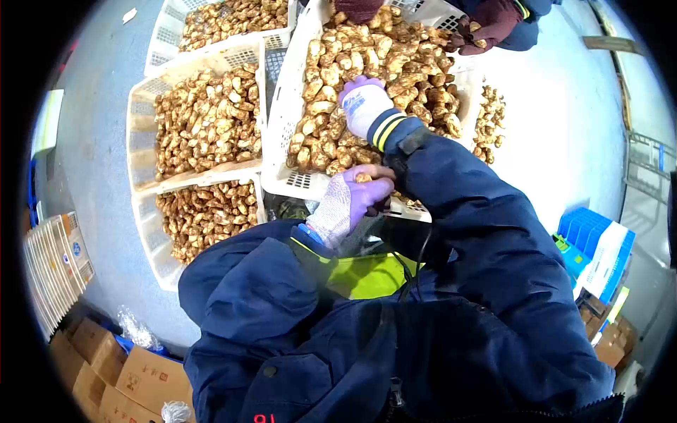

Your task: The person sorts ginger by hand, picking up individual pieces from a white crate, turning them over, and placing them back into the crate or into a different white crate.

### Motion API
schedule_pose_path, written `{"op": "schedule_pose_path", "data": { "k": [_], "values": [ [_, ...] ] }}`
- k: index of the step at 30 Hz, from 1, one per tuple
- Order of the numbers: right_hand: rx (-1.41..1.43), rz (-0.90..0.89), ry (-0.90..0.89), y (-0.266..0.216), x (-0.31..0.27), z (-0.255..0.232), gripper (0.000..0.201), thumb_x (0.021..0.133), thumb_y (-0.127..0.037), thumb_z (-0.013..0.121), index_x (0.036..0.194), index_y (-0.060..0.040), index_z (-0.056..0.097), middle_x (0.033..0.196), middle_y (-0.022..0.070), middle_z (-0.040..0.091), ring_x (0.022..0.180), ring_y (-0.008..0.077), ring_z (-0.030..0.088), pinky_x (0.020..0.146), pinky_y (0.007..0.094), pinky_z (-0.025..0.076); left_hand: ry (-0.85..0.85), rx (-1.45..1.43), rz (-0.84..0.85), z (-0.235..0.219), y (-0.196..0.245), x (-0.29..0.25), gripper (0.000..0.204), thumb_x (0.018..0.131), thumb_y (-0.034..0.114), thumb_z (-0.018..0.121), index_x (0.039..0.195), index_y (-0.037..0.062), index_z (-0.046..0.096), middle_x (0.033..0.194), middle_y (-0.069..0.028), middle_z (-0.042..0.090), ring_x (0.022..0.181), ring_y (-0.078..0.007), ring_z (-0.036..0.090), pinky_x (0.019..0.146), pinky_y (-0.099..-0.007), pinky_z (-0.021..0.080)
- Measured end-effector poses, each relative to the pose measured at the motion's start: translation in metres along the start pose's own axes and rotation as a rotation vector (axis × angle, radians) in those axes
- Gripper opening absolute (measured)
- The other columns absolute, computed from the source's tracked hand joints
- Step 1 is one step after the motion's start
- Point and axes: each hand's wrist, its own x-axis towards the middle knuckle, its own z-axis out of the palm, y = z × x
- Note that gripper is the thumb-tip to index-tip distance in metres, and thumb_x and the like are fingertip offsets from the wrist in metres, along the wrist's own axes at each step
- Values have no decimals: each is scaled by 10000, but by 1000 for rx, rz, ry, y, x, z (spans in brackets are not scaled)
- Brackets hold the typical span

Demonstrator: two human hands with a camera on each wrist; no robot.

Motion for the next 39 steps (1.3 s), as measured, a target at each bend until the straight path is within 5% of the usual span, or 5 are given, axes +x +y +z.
{"op": "schedule_pose_path", "data": {
  "k": [8, 11, 17, 22, 39],
  "values": [
    [979, 314, 291, 89, -84, -25, 498, 785, -411, 667, 1049, 12, 674, 902, 192, 695, 826, 308, 674, 762, 386, 522, 242, -746, 261, -18, 0, 7, 594, 869, 171, 585, 1411, 61, 369, 1337, -189, 481, 1135, -321, 563, 914, -460, 516],
    [904, 161, -47, 71, -107, -69, 608, 843, -497, 630, 1158, 22, 624, 998, 222, 681, 928, 309, 670, 822, 372, 516, 98, -874, 337, -25, 5, 6, 618, 853, 143, 563, 1432, 102, 354, 1376, -172, 444, 1217, -338, 505, 967, -531, 481],
    [585, 147, 583, 86, -68, -27, 441, 878, -335, 572, 1211, -47, 603, 1047, 187, 678, 932, 337, 671, 842, 422, 525, 162, -919, 263, -26, 5, 7, 683, 751, 90, 584, 1404, 107, 385, 1298, -204, 487, 1133, -328, 551, 938, -544, 499],
    [360, -182, 268, 64, -21, -8, 485, 791, -91, 576, 1276, -112, 568, 1233, 135, 606, 1113, 311, 588, 948, 426, 466, -94, -324, 41, 2, 17, 0, 707, 835, 223, 613, 1451, 19, 333, 916, -97, 642, 845, -172, 615, 764, -280, 506],
    [570, -194, -88, 44, -41, -37, 414, 816, -222, 551, 1209, -122, 632, 956, 160, 695, 905, 291, 669, 837, 413, 524, -527, -314, -99, 0, 19, -13, 345, 846, 221, 619, 1083, -30, 607, 920, -103, 650, 838, -190, 641, 821, -319, 510]
  ]
}}
